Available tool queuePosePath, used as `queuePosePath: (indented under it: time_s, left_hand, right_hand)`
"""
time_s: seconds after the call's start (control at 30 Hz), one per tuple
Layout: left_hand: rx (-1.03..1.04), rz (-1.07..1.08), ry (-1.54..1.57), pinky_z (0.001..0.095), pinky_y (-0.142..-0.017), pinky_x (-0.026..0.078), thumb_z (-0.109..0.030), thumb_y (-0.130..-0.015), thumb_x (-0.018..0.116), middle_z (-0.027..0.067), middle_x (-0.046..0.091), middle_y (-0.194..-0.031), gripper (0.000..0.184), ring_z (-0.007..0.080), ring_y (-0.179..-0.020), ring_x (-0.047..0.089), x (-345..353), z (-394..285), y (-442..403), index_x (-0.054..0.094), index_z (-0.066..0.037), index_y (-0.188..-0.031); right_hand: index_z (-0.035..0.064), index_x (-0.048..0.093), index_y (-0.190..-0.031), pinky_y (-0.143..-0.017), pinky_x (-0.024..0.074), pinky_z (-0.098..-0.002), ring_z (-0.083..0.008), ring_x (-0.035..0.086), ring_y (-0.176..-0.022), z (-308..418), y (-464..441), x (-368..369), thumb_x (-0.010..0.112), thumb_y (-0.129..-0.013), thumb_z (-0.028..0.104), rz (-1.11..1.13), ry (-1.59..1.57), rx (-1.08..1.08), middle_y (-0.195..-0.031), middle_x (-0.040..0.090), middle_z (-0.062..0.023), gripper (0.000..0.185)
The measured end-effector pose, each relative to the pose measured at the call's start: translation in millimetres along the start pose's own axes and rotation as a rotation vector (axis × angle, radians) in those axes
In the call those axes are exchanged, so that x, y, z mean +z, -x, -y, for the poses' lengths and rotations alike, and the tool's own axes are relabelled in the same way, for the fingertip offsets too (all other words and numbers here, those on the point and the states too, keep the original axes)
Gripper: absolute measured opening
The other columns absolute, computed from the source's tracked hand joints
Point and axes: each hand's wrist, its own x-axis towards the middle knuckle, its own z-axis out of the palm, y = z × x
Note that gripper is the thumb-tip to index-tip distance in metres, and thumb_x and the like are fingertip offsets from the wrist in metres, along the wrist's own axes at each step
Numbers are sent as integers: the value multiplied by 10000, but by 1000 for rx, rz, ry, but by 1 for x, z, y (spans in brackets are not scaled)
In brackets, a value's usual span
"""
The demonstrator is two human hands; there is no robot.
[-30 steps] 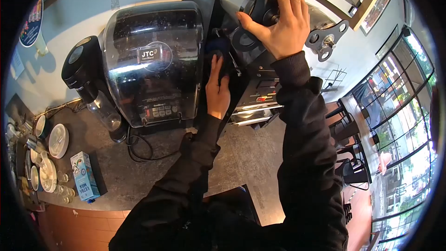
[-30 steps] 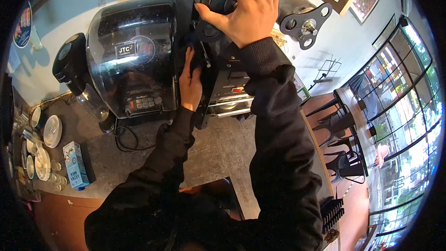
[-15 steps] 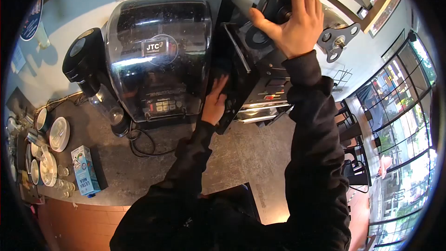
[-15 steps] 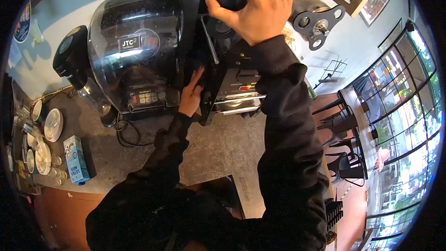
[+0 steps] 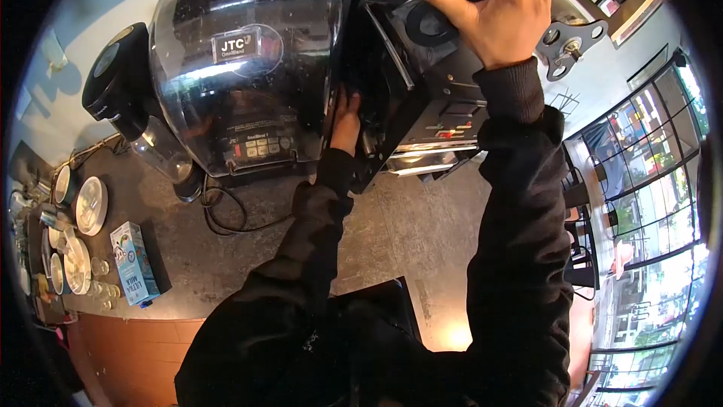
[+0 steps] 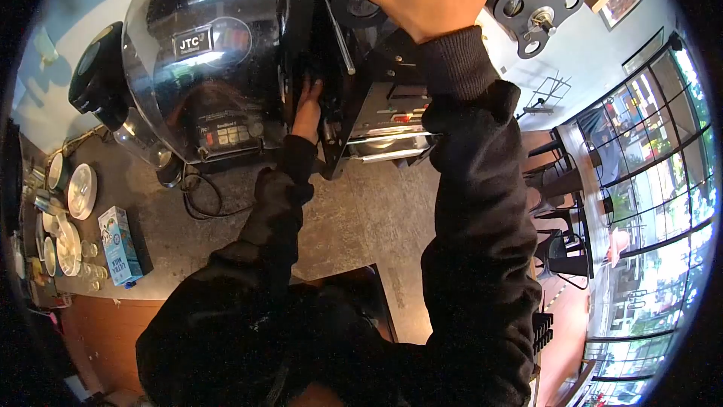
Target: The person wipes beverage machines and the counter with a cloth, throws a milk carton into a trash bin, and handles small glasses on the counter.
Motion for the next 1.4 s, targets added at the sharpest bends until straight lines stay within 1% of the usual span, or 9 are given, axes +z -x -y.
queuePosePath:
  time_s: [0.1,0.17,0.47,0.67,0.73,0.87,0.9,1.03,1.4]
  left_hand:
    - [-429,30,541,332,-1045,307,-251,-945,458,142,397,-1399,561,238,-1254,415,-15,16,18,259,-91,-1445]
    - [533,30,-492,299,-1096,212,-156,-902,526,173,267,-1475,586,295,-1367,240,-34,106,40,286,-12,-1417]
    - [99,175,-726,277,-807,452,-298,-1009,349,77,555,-1073,427,178,-907,545,-17,129,97,372,-49,-1356]
    - [182,42,-393,285,-722,483,-300,-1004,362,89,590,-1030,437,171,-898,580,-41,163,44,370,-42,-1356]
    - [-273,23,404,301,-763,499,-268,-1001,374,87,590,-1080,427,190,-932,592,-5,45,39,369,-44,-1364]
    - [480,-94,-710,318,-987,388,-137,-959,436,186,538,-1232,322,286,-1195,477,-28,118,64,506,29,-1225]
    - [-25,-64,96,271,-947,380,-149,-980,414,157,584,-1166,334,234,-1152,511,-18,94,80,491,51,-1237]
    - [-90,-138,-105,264,-877,419,-194,-972,462,159,595,-1191,369,230,-1074,578,-12,53,136,487,46,-1251]
    - [701,287,-1031,391,-1043,384,-164,-943,499,142,566,-1231,350,295,-1155,529,-63,10,188,518,-78,-1282]
  right_hand:
    - [115,517,-1273,-952,401,-432,-355,500,-1151,0,2,2,706,-631,438,-7,1,3,-1371,442,-144,744]
    - [119,518,-1276,-952,405,-429,-354,502,-1152,-1,1,3,691,-644,470,-27,8,-9,-1364,451,-143,743]
    - [124,520,-1275,-918,442,-431,-360,522,-1124,-2,2,5,688,-647,466,-63,25,-42,-1352,461,-144,734]
    - [134,514,-1276,-949,415,-439,-368,501,-1141,-3,4,4,690,-650,438,-67,31,-34,-1351,456,-148,718]
    - [134,507,-1282,-965,399,-439,-370,489,-1152,-5,5,6,699,-643,417,-52,33,-18,-1352,451,-147,724]
    - [140,498,-1289,-963,396,-442,-365,484,-1158,-6,7,7,708,-640,393,-97,32,-50,-1353,448,-143,728]
    - [140,495,-1291,-964,394,-443,-362,481,-1162,-6,7,7,710,-640,390,-100,30,-49,-1353,448,-141,730]
    - [141,493,-1293,-974,384,-446,-353,464,-1184,-4,7,6,711,-643,389,-79,42,-7,-1364,441,-135,729]
    - [123,582,-1198,-933,398,-410,-327,518,-1132,33,15,-37,739,-701,328,45,-293,322,-1270,530,-160,559]
